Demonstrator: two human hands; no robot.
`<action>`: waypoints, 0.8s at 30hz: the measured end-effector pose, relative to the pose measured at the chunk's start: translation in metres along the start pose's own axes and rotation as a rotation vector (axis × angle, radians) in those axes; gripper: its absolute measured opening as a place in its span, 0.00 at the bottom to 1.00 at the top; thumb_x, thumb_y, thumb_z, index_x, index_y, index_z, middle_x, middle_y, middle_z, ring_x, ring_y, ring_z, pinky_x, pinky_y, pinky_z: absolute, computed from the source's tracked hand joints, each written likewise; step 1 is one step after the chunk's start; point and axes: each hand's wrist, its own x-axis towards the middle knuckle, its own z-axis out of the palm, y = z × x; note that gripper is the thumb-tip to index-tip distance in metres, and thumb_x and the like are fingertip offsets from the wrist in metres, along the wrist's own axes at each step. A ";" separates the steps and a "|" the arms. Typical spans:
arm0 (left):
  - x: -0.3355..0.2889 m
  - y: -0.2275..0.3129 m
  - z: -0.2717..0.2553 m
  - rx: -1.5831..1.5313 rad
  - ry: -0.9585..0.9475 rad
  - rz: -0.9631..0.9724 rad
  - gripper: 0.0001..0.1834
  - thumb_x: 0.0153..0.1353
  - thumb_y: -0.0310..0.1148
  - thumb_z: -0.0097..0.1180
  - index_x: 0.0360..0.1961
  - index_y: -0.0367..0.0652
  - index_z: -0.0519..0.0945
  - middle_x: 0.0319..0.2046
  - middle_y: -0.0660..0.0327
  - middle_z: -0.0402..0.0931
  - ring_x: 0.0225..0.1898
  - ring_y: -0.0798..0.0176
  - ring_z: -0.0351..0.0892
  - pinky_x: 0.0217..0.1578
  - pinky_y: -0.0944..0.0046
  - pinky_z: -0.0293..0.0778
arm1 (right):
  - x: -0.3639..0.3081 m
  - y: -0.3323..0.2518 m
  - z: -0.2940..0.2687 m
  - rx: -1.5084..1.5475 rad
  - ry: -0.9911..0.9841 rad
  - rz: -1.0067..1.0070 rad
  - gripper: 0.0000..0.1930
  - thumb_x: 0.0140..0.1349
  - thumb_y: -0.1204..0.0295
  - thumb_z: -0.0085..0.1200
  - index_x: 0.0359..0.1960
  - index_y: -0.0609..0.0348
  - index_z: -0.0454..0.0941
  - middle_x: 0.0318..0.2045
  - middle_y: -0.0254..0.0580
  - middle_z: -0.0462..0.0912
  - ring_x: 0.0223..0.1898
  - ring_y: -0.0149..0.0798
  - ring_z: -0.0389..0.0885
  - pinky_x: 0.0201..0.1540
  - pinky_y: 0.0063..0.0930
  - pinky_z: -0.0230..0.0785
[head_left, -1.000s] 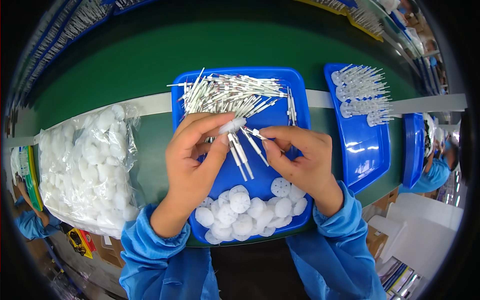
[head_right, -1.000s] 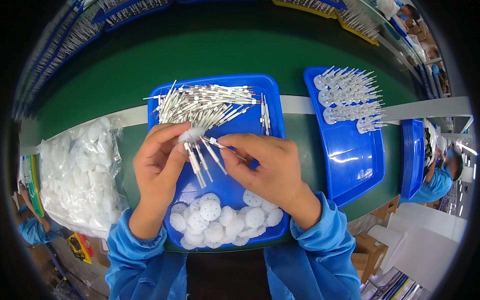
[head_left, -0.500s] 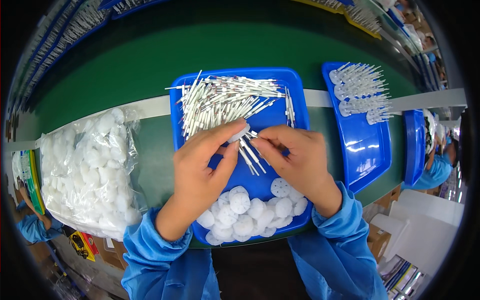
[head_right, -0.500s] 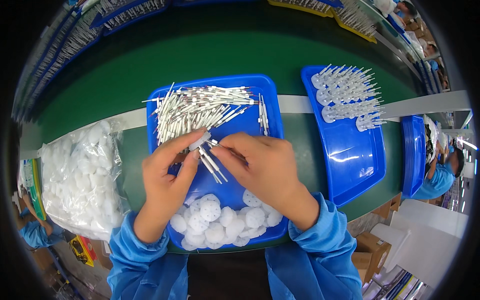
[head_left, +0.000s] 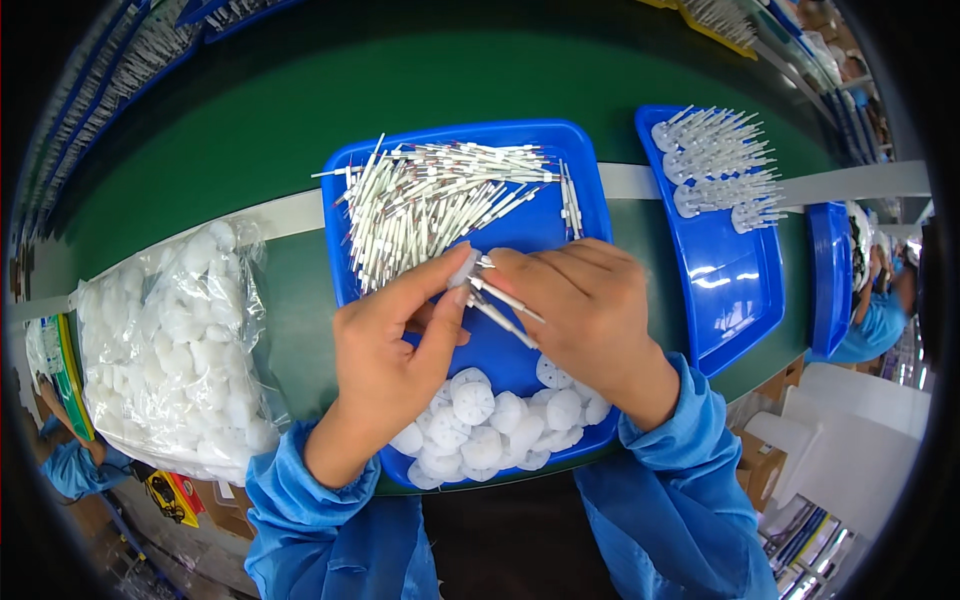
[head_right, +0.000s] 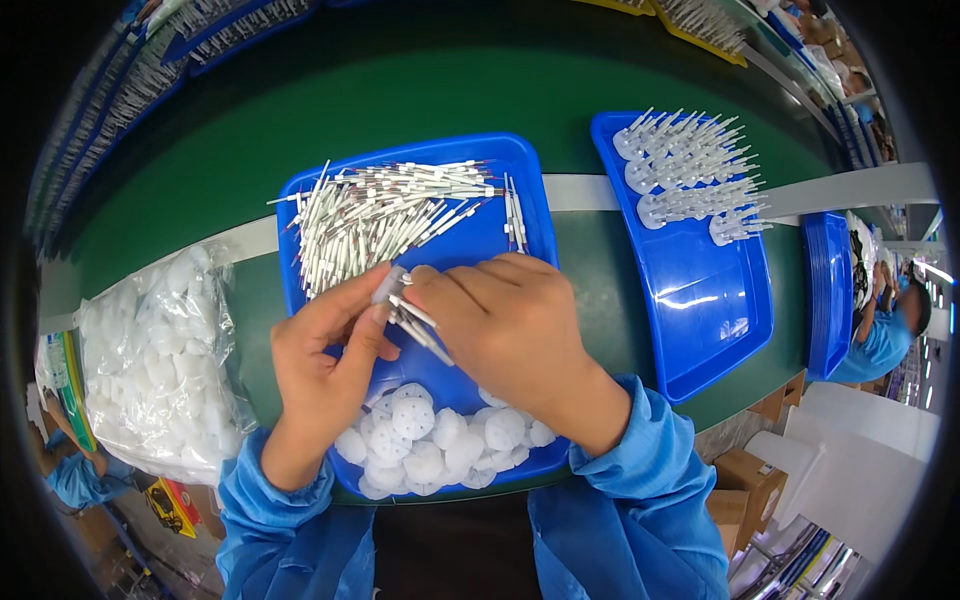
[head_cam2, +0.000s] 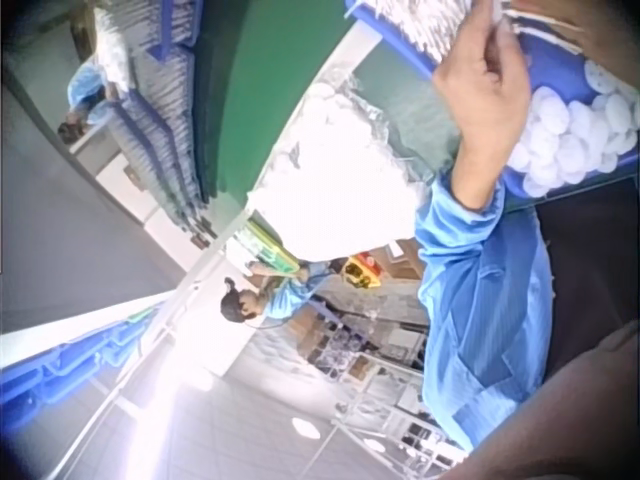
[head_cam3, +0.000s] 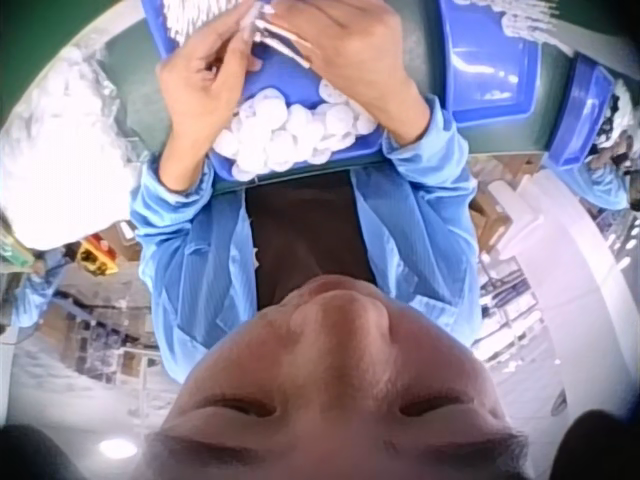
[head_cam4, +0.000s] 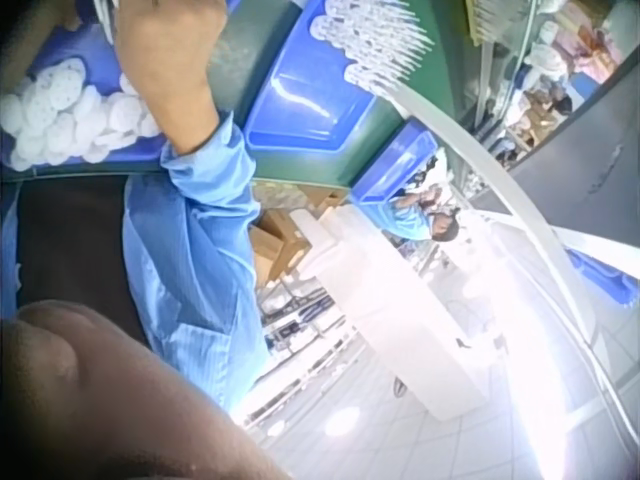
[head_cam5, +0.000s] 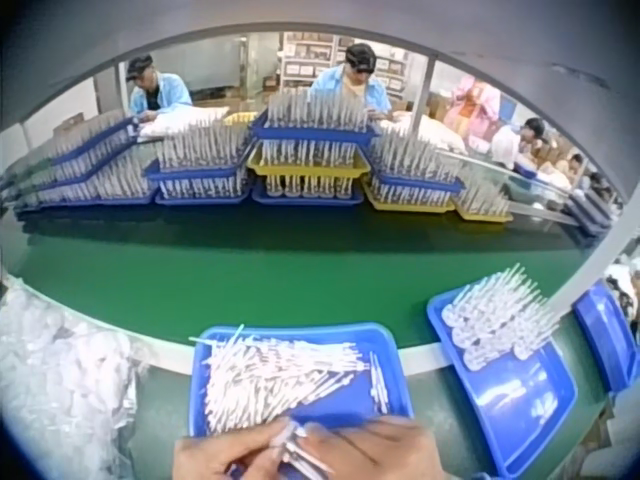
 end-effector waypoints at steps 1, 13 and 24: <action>0.003 0.001 -0.001 -0.057 -0.013 0.015 0.19 0.70 0.21 0.69 0.61 0.37 0.88 0.46 0.53 0.92 0.34 0.68 0.91 0.34 0.68 0.85 | 0.001 0.000 -0.002 0.007 -0.021 0.009 0.11 0.58 0.71 0.75 0.41 0.56 0.89 0.29 0.33 0.89 0.28 0.37 0.88 0.30 0.33 0.75; 0.014 0.006 -0.007 0.171 0.013 0.365 0.29 0.51 0.23 0.81 0.57 0.43 0.89 0.54 0.58 0.85 0.53 0.56 0.85 0.50 0.59 0.81 | 0.004 0.005 -0.013 0.823 -0.093 0.489 0.16 0.65 0.77 0.73 0.54 0.60 0.88 0.36 0.35 0.91 0.36 0.27 0.88 0.44 0.25 0.79; 0.014 0.007 -0.002 0.402 0.044 0.594 0.31 0.46 0.20 0.79 0.56 0.41 0.89 0.53 0.54 0.85 0.51 0.50 0.85 0.51 0.57 0.80 | 0.001 0.000 -0.005 0.935 -0.131 0.507 0.15 0.67 0.80 0.70 0.54 0.61 0.82 0.38 0.33 0.88 0.41 0.25 0.88 0.46 0.23 0.81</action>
